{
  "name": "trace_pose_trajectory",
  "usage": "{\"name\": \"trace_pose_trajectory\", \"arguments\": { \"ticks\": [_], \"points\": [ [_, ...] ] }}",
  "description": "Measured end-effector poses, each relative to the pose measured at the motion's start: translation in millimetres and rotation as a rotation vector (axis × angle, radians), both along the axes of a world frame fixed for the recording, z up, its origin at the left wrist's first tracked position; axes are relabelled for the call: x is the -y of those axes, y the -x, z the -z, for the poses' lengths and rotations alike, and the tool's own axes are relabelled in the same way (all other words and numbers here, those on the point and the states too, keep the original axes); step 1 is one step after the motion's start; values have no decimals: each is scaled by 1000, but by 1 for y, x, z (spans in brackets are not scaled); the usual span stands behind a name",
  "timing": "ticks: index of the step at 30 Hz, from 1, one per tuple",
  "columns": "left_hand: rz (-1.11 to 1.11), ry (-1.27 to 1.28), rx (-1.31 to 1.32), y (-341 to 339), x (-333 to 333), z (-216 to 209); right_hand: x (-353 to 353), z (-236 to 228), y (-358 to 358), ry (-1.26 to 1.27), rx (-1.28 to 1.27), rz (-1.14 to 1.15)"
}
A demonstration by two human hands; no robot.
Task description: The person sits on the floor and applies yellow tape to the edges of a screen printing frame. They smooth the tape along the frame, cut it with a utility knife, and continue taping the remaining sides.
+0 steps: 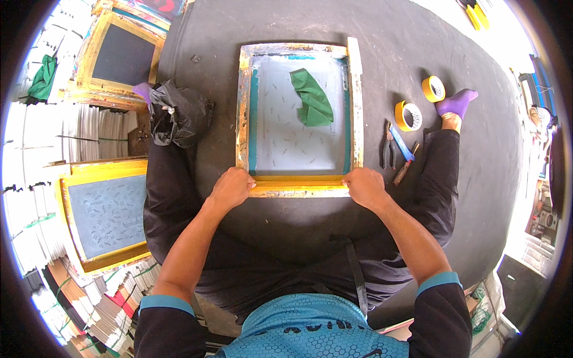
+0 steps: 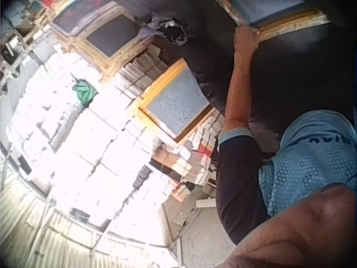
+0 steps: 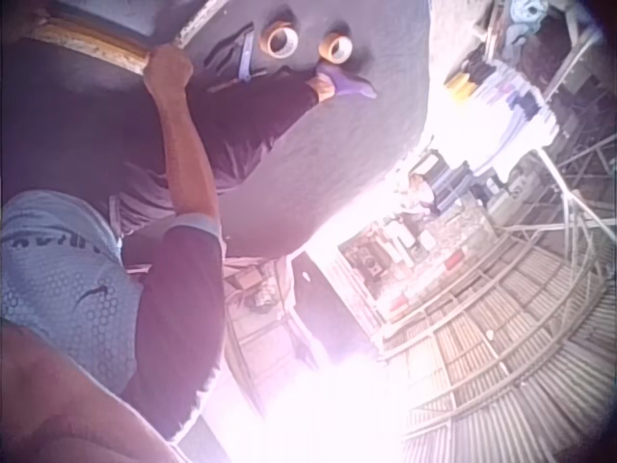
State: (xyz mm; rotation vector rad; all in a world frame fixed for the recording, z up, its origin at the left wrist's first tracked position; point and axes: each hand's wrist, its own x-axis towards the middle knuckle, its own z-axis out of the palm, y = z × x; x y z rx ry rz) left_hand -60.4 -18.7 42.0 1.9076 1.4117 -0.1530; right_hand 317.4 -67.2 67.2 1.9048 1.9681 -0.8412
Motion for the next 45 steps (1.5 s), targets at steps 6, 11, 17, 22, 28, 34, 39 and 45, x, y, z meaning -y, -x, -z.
{"name": "trace_pose_trajectory", "arguments": {
  "ticks": [6,11,17,22,28,34,39,45],
  "points": [
    [95,-6,-32,4,-1,8,-2,3,4,-23,15,-86],
    [152,-12,-55,2,-5,2,-5,2,10,7,118,-137],
    [147,14,-97,-2,-7,-4,-15,-19,18,112,177,-180],
    [203,48,-180,0,-12,-17,-9,-22,1,70,43,-38],
    [353,-341,133,-10,4,-39,14,-34,-3,-354,-219,-216],
    [451,-421,190,-37,30,-3,22,-8,-15,-476,-214,-411],
    [490,-490,190,-26,30,3,25,4,-34,-539,-309,-408],
    [499,-617,247,-22,32,14,26,13,-33,-586,-329,-318]
  ]
}}
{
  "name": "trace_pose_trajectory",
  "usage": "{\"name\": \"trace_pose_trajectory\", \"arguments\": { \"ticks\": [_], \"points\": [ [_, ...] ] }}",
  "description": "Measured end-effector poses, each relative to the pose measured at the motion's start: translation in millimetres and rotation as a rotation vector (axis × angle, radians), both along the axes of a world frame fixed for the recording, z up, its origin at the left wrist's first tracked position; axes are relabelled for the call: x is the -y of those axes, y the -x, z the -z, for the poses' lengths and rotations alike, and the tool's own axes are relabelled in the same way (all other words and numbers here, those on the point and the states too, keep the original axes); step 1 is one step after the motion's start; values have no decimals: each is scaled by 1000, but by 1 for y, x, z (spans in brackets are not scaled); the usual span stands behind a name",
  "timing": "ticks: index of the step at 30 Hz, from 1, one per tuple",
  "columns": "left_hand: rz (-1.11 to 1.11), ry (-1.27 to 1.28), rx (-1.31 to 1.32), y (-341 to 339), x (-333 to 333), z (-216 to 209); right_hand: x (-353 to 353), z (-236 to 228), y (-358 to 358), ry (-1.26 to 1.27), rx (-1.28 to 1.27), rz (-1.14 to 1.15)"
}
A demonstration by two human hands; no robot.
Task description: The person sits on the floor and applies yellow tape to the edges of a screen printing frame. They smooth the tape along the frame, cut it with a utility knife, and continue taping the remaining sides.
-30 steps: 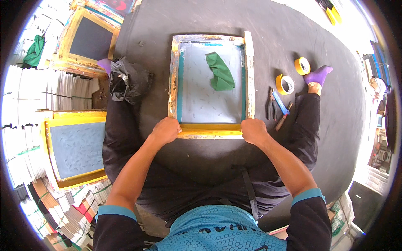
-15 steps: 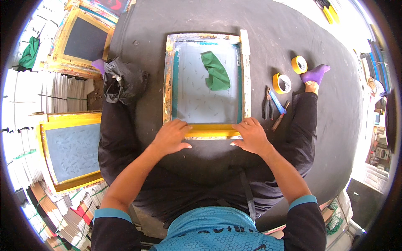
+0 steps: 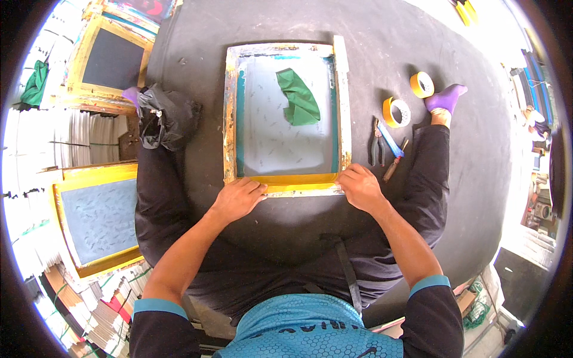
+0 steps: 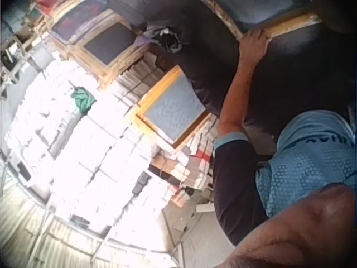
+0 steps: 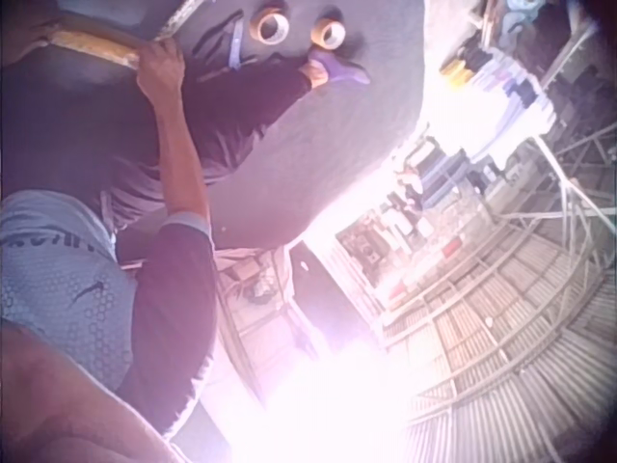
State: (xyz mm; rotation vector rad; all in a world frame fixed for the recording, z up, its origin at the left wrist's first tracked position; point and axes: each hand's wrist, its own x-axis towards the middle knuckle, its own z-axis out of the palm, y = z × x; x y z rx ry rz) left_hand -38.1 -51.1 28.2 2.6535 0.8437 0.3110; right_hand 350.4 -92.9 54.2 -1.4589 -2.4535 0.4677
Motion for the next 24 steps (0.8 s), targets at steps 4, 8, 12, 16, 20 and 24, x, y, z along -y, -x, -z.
{"name": "trace_pose_trajectory", "arguments": {
  "ticks": [4,8,12,16,20,24],
  "points": [
    [-8,10,-19,4,2,8,2,-2,2,-10,-36,22],
    [-5,-28,-22,6,0,-1,3,-8,1,4,-30,-7],
    [-13,-2,-63,15,0,-6,5,-23,5,43,-38,21],
    [-24,11,-80,23,0,-3,6,-21,9,40,-23,29],
    [-17,2,-79,25,-2,-6,8,-7,9,-11,16,31],
    [-13,3,-53,27,-3,-5,9,0,3,-45,54,-10]
  ]
}}
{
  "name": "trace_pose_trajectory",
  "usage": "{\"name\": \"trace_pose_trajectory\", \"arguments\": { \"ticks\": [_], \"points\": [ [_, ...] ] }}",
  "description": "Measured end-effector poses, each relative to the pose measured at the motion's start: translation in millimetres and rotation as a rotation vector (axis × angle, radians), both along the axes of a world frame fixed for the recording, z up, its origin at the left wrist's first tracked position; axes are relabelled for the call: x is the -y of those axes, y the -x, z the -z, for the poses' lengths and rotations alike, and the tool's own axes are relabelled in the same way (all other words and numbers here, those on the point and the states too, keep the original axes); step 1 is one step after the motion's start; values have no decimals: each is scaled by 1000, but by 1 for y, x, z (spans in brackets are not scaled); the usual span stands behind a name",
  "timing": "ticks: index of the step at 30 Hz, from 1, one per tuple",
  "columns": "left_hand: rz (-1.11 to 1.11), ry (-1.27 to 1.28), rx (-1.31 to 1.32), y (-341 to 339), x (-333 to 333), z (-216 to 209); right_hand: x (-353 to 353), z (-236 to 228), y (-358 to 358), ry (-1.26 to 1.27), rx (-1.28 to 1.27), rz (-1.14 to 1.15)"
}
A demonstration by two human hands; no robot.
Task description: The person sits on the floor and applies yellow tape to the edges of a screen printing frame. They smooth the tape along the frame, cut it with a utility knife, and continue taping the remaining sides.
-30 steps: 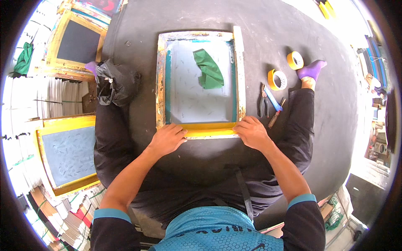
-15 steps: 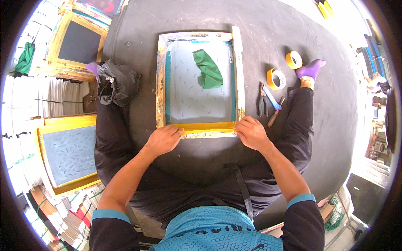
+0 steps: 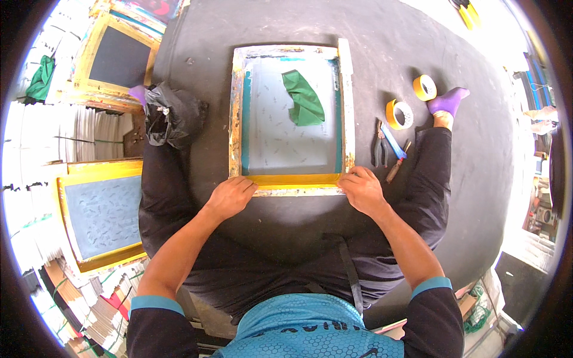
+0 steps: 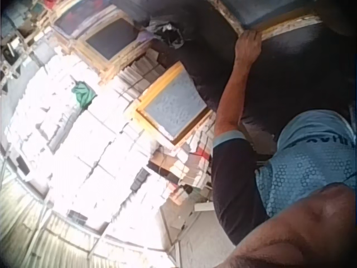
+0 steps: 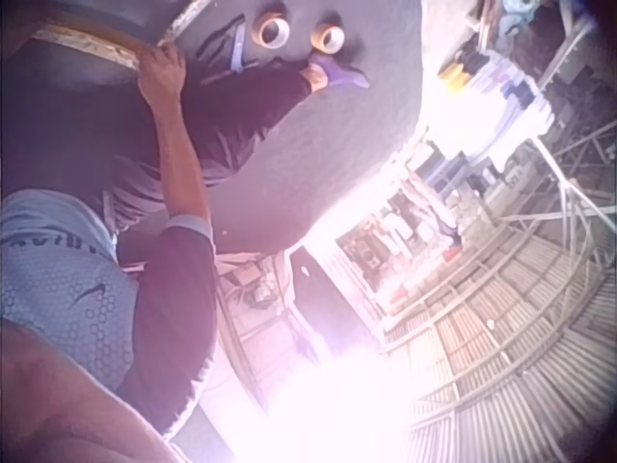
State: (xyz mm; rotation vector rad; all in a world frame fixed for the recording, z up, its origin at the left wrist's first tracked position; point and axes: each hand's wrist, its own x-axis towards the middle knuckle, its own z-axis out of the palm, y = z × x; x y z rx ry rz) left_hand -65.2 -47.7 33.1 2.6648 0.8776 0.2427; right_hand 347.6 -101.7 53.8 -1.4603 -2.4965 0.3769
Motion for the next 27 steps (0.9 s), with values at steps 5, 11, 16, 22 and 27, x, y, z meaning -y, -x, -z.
{"name": "trace_pose_trajectory", "arguments": {
  "ticks": [5,11,16,22,27],
  "points": [
    [0,43,-20,1,-3,0,1,-5,1,13,11,0],
    [-17,159,-9,-5,-9,-9,-5,-24,5,130,48,-1],
    [-77,257,-3,-20,-13,-23,-10,-26,5,123,59,-20],
    [-42,268,-81,-20,-17,-8,-18,-8,-4,137,24,-33],
    [18,312,-95,-9,-23,-5,-28,-15,-4,204,24,-37]
  ]
}}
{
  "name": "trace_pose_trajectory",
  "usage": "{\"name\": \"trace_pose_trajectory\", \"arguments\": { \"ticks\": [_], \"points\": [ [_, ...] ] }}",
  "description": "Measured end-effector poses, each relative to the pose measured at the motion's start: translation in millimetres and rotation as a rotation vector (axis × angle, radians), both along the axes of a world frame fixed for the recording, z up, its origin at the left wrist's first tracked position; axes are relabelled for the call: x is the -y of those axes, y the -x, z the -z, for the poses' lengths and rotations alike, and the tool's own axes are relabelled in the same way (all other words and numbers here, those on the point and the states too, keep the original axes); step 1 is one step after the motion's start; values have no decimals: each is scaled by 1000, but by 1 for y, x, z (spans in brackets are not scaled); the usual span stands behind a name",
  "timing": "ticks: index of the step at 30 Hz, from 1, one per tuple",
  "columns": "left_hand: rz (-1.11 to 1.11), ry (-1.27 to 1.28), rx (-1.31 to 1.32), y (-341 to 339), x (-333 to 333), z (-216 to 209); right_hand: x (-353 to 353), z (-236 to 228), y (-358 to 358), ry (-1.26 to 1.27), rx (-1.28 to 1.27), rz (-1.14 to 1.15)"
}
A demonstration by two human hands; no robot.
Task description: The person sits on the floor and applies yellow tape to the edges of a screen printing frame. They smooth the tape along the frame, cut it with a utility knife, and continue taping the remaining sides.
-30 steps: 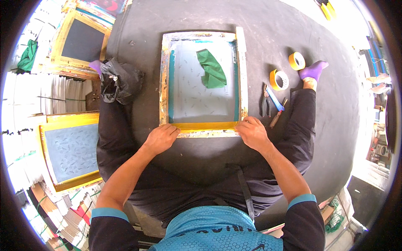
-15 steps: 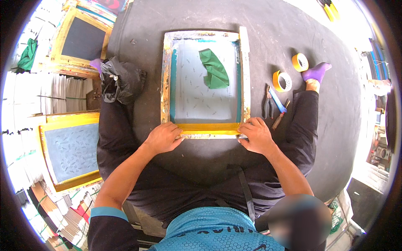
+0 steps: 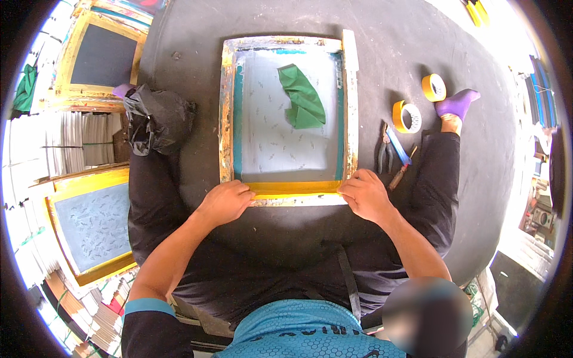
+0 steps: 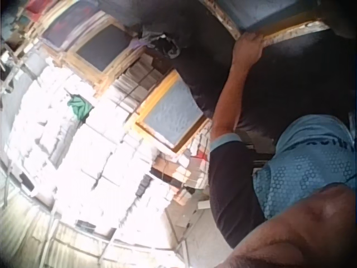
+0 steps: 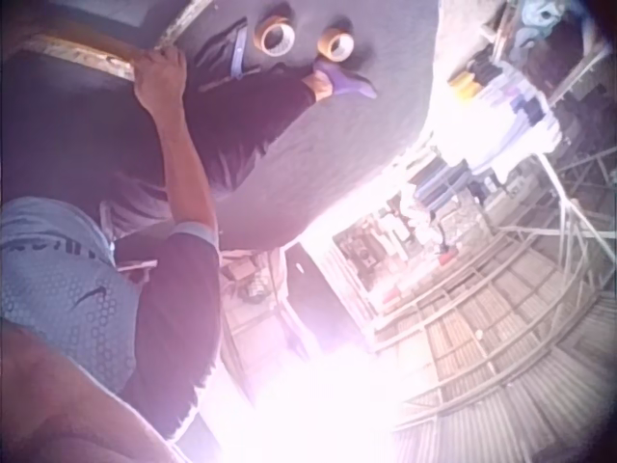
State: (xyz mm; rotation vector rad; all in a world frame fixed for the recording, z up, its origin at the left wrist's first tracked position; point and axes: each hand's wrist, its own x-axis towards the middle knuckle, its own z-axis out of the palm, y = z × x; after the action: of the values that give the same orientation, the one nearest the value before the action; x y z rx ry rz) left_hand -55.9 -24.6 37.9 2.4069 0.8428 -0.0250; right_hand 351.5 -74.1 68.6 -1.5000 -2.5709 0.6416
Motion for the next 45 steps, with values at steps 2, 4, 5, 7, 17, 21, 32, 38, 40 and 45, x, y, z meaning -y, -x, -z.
{"name": "trace_pose_trajectory", "arguments": {
  "ticks": [2,4,5,7,17,21,32,38,40,45],
  "points": [
    [12,-7,26,2,-1,0,0,-7,0,-9,10,-26],
    [15,-48,66,3,0,1,7,-2,-3,-50,-1,-49],
    [10,-60,75,2,1,2,9,-1,-4,-71,-4,-60],
    [0,-83,94,3,4,5,14,1,-4,-75,-40,-41],
    [-35,-119,194,3,4,8,10,-7,1,-75,-79,15],
    [-52,-121,223,3,5,9,13,-3,0,-90,-90,23],
    [-109,76,55,-4,-6,2,7,12,-4,101,-210,227],
    [-164,159,-54,-11,-16,-3,1,10,-3,280,-267,462],
    [-220,194,-25,-12,-16,-4,-1,9,-3,312,-269,533],
    [-417,247,101,-17,-12,-8,-8,10,-4,267,-294,545]
  ]
}}
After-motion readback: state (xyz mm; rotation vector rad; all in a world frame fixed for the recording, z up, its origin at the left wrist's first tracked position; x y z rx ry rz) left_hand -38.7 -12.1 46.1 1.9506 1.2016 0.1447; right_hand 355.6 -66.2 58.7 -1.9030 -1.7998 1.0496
